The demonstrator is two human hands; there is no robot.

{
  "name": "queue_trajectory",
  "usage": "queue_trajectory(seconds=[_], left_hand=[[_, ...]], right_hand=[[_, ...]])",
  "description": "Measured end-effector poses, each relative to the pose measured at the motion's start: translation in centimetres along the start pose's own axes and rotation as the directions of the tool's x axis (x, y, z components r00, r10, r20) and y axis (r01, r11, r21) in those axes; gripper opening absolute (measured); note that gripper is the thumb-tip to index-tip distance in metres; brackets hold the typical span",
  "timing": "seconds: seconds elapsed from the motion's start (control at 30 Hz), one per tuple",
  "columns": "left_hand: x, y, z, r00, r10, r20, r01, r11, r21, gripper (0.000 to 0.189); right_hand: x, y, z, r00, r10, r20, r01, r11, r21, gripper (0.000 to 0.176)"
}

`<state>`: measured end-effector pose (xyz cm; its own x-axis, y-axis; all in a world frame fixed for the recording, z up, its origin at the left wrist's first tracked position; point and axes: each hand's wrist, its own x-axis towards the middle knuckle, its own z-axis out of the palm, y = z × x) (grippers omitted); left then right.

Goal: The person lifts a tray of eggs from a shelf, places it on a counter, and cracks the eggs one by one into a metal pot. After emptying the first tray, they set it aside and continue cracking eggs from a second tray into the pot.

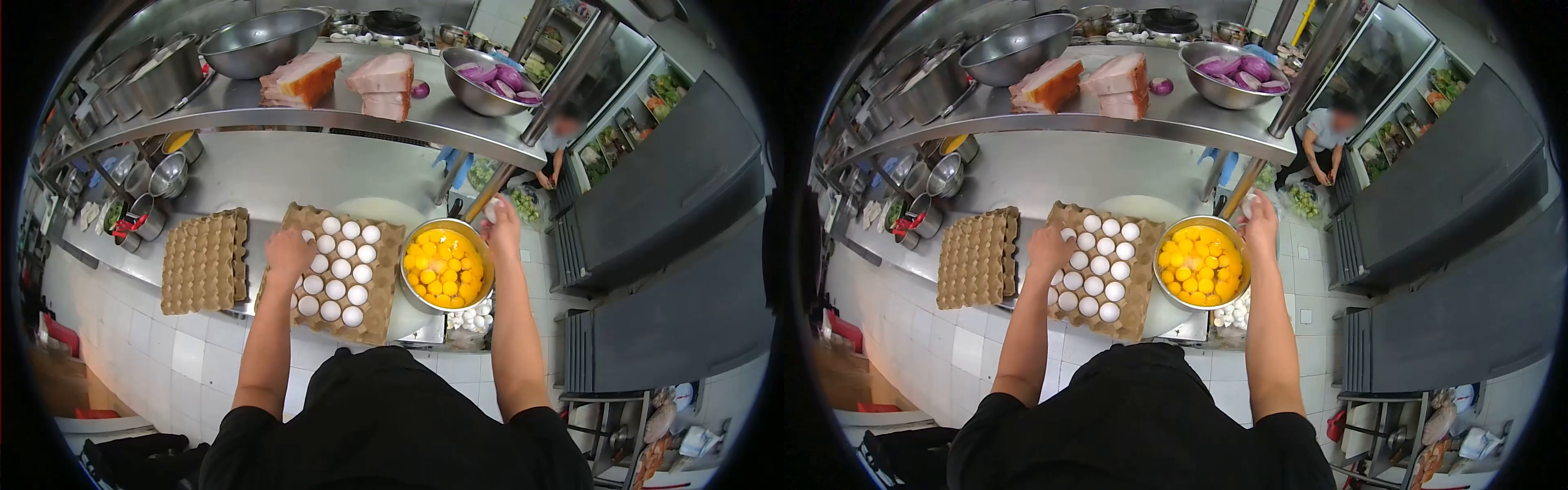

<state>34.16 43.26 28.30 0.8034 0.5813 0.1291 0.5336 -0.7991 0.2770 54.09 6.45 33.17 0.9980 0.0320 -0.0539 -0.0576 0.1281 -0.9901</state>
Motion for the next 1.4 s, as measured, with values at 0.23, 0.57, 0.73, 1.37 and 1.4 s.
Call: queue_trajectory(seconds=[0.23,0.57,0.73,1.37,1.4], left_hand=[[-0.2,-0.4,0.6,0.992,-0.005,-0.124,-0.016,0.986,-0.166,0.024],[-0.9,3.2,-3.7,0.995,-0.073,-0.073,0.009,0.764,-0.645,0.036],[-2.0,5.5,-2.8,0.989,0.074,0.127,0.083,0.434,-0.897,0.035],[-5.3,11.3,-3.4,0.894,0.332,0.301,0.239,0.215,-0.947,0.031],[-5.5,11.5,-4.1,0.895,0.327,0.303,0.240,0.218,-0.946,0.031]], right_hand=[[-6.4,-2.3,-0.4,0.959,0.121,0.256,-0.176,0.964,0.201,0.030],[-8.3,-1.9,3.4,0.795,-0.009,0.607,0.577,0.321,-0.751,0.040],[-9.8,-5.4,4.1,0.680,-0.412,0.607,0.725,0.254,-0.640,0.041],[-6.8,5.5,-16.0,0.958,0.279,-0.062,-0.047,-0.062,-0.997,0.056],[-8.2,5.2,-15.8,0.950,0.313,0.003,0.046,-0.130,-0.990,0.054]])
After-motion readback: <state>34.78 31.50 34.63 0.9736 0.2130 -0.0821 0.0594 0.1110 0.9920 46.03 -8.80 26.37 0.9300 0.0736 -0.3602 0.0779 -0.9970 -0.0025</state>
